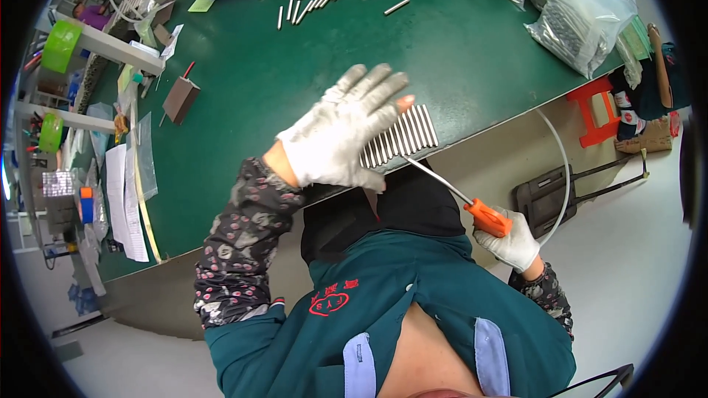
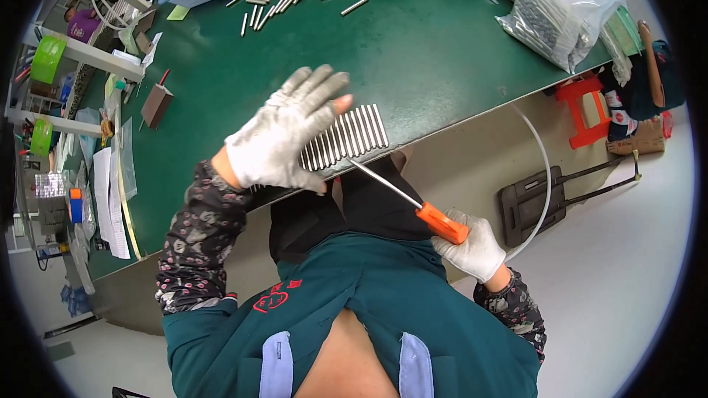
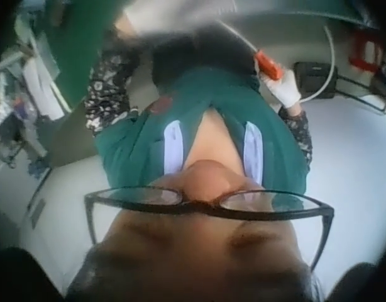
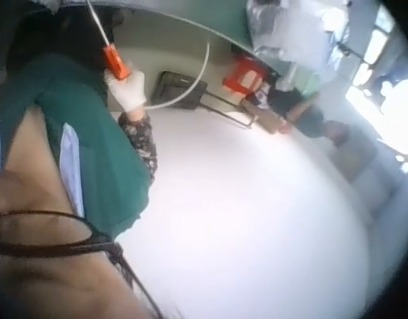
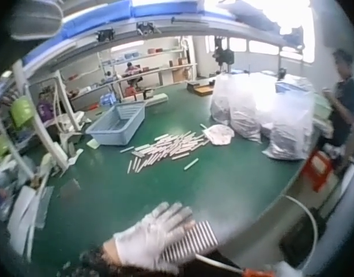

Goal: The recorder is seen aligning small metal pins on a workbench, cleaning them with an air gun, and then packaging them into plastic bags.

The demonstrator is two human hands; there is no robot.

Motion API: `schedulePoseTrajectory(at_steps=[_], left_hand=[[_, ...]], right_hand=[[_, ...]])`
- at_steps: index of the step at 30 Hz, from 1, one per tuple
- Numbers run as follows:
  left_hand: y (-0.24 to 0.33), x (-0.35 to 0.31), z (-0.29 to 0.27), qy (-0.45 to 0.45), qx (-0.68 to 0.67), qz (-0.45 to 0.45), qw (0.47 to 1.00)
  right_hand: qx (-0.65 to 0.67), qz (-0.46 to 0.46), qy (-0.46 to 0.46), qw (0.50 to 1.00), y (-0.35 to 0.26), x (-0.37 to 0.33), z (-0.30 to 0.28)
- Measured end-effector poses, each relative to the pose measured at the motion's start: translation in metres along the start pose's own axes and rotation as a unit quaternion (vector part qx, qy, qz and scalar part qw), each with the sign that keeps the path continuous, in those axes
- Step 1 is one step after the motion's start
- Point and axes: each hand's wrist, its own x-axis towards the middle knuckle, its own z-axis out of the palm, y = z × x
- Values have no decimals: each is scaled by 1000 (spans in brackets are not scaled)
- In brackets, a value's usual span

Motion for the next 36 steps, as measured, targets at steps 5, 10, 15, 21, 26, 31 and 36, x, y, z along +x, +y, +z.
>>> schedulePoseTrajectory(at_steps=[5, 10, 15, 21, 26, 31, 36], left_hand=[[2, -51, 17, -72, -17, -42, 996], [5, -50, 18, -55, -13, -56, 997], [2, -50, 21, -46, -27, -51, 997], [3, -51, 20, -45, -25, -53, 997], [2, -50, 22, -38, -29, -47, 998], [0, -54, 24, -34, -44, -41, 998], [-6, -76, -5, 35, 14, -68, 997]], right_hand=[[-31, 0, -74, 997, -18, 6, 14], [-49, -10, -24, 998, -3, 11, 15], [-55, -23, -24, 998, 0, 9, 18], [-86, -13, -36, 996, -12, 10, 17], [-104, -4, -50, 993, -22, 16, 21], [-90, -45, -76, 992, -25, 20, 24], [-94, -37, -87, 991, -35, 22, 24]])
